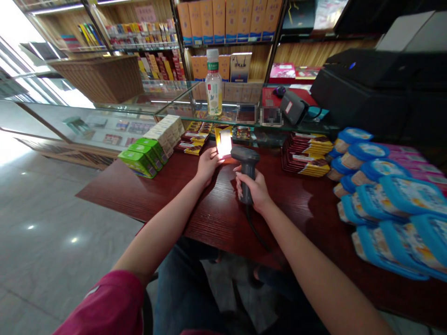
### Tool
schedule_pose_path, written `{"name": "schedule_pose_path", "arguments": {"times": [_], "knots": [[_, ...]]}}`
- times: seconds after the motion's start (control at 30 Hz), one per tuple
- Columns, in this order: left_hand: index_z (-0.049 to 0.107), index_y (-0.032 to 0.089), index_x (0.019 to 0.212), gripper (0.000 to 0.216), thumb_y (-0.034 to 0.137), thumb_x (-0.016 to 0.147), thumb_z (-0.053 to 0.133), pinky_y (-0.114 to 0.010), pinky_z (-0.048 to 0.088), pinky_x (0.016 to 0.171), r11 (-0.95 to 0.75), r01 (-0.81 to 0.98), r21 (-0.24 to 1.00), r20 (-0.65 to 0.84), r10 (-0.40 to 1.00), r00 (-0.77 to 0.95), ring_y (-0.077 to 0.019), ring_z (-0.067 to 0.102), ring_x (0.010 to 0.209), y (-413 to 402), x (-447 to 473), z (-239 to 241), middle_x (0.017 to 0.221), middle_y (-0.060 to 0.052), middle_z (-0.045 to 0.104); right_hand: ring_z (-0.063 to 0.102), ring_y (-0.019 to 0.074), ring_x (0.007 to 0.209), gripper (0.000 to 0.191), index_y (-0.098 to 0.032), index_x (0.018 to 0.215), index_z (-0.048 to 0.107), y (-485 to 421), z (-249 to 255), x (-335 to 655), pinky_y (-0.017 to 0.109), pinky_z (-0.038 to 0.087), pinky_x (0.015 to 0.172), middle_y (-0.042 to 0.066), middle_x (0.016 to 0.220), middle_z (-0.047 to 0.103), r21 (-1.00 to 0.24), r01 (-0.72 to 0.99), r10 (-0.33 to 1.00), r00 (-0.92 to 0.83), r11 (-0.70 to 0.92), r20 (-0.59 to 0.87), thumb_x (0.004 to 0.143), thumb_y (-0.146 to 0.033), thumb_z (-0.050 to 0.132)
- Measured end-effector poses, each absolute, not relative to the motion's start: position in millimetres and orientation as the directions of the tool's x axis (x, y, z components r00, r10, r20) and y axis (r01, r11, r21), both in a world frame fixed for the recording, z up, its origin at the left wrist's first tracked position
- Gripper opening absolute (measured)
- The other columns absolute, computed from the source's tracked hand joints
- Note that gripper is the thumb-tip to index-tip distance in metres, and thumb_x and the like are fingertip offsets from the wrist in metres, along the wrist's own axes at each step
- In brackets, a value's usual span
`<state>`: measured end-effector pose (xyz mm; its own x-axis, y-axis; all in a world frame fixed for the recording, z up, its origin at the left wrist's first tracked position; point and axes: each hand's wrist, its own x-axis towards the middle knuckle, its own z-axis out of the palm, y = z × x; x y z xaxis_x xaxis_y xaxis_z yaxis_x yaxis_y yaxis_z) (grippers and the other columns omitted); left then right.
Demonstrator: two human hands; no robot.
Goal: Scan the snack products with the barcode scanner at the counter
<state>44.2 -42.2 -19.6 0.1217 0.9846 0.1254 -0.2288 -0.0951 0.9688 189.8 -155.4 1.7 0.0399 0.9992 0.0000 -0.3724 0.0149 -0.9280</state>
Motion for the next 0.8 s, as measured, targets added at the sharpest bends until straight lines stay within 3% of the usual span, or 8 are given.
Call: {"name": "schedule_pose_path", "arguments": {"times": [0.1, 0.17, 0.23, 0.3, 0.4, 0.67, 0.8], "knots": [[0.070, 0.015, 0.115, 0.025, 0.013, 0.090, 0.067, -0.040, 0.060, 0.102, -0.097, -0.223, 0.970, 0.118, 0.990, 0.083, -0.0228, 0.076, 0.107, -39.3, 44.7, -18.7, 0.119, -0.012, 0.079, 0.047, 0.0094, 0.038, 0.042, -0.023, 0.099, 0.060, -155.8, 2.3, 190.0, 0.022, 0.040, 0.034, -0.009, 0.057, 0.058, -0.920, -0.391, 0.999, 0.037, 0.023, 0.009, 0.071, -0.044, 0.084], [0.070, 0.017, 0.115, 0.025, 0.012, 0.091, 0.066, -0.041, 0.057, 0.107, -0.184, -0.126, 0.975, 0.186, 0.982, 0.005, -0.0233, 0.075, 0.113, -36.2, 38.4, -13.8, 0.121, -0.011, 0.078, 0.047, 0.0096, 0.039, 0.046, -0.023, 0.103, 0.060, -155.7, 1.9, 190.7, 0.023, 0.040, 0.035, -0.009, 0.058, 0.058, -0.914, -0.406, 0.999, 0.035, 0.021, 0.008, 0.070, -0.044, 0.085], [0.071, 0.019, 0.116, 0.025, 0.012, 0.092, 0.064, -0.039, 0.052, 0.113, -0.334, 0.090, 0.938, 0.341, 0.936, -0.081, -0.0229, 0.072, 0.121, -35.2, 23.1, -4.8, 0.123, -0.009, 0.078, 0.047, 0.0095, 0.039, 0.049, -0.022, 0.106, 0.061, -155.5, 1.5, 191.7, 0.022, 0.038, 0.035, -0.009, 0.058, 0.057, -0.909, -0.417, 0.999, 0.037, 0.015, 0.000, 0.070, -0.044, 0.086], [0.072, 0.022, 0.120, 0.028, 0.014, 0.096, 0.060, -0.036, 0.049, 0.116, -0.450, 0.338, 0.827, 0.509, 0.854, -0.110, -0.0227, 0.069, 0.127, -37.4, 0.0, 5.4, 0.128, -0.006, 0.077, 0.047, 0.0093, 0.039, 0.051, -0.022, 0.108, 0.061, -155.3, 1.4, 192.7, 0.022, 0.037, 0.035, -0.009, 0.058, 0.057, -0.906, -0.424, 0.999, 0.047, 0.016, -0.004, 0.069, -0.044, 0.086], [0.073, 0.025, 0.125, 0.032, 0.017, 0.100, 0.055, -0.038, 0.048, 0.119, -0.488, 0.568, 0.663, 0.636, 0.767, -0.084, -0.0233, 0.064, 0.136, -42.4, -37.7, 15.1, 0.135, -0.004, 0.075, 0.046, 0.0093, 0.039, 0.052, -0.022, 0.109, 0.061, -155.7, 2.2, 193.5, 0.023, 0.038, 0.035, -0.009, 0.059, 0.057, -0.903, -0.430, 0.999, 0.049, 0.018, -0.004, 0.069, -0.044, 0.087], [0.078, 0.025, 0.123, 0.048, 0.005, 0.094, 0.045, -0.045, 0.045, 0.123, -0.294, 0.865, 0.407, 0.439, 0.893, 0.097, -0.0271, 0.048, 0.152, -31.2, -75.4, 2.4, 0.145, -0.006, 0.069, 0.047, 0.0099, 0.040, 0.052, -0.021, 0.108, 0.061, -156.7, 4.4, 191.4, 0.024, 0.040, 0.036, -0.008, 0.059, 0.058, -0.902, -0.432, 1.000, 0.017, -0.003, -0.012, 0.069, -0.043, 0.088], [0.065, 0.011, 0.142, 0.058, -0.001, 0.091, 0.040, -0.049, 0.038, 0.128, -0.280, 0.918, 0.280, 0.444, 0.886, 0.135, -0.0294, 0.037, 0.159, -36.4, -65.6, 1.3, 0.159, -0.017, 0.055, 0.047, 0.0099, 0.040, 0.052, -0.021, 0.109, 0.061, -156.9, 5.3, 191.3, 0.024, 0.040, 0.036, -0.008, 0.059, 0.058, -0.902, -0.431, 1.000, 0.014, -0.011, -0.019, 0.069, -0.042, 0.087]]}}
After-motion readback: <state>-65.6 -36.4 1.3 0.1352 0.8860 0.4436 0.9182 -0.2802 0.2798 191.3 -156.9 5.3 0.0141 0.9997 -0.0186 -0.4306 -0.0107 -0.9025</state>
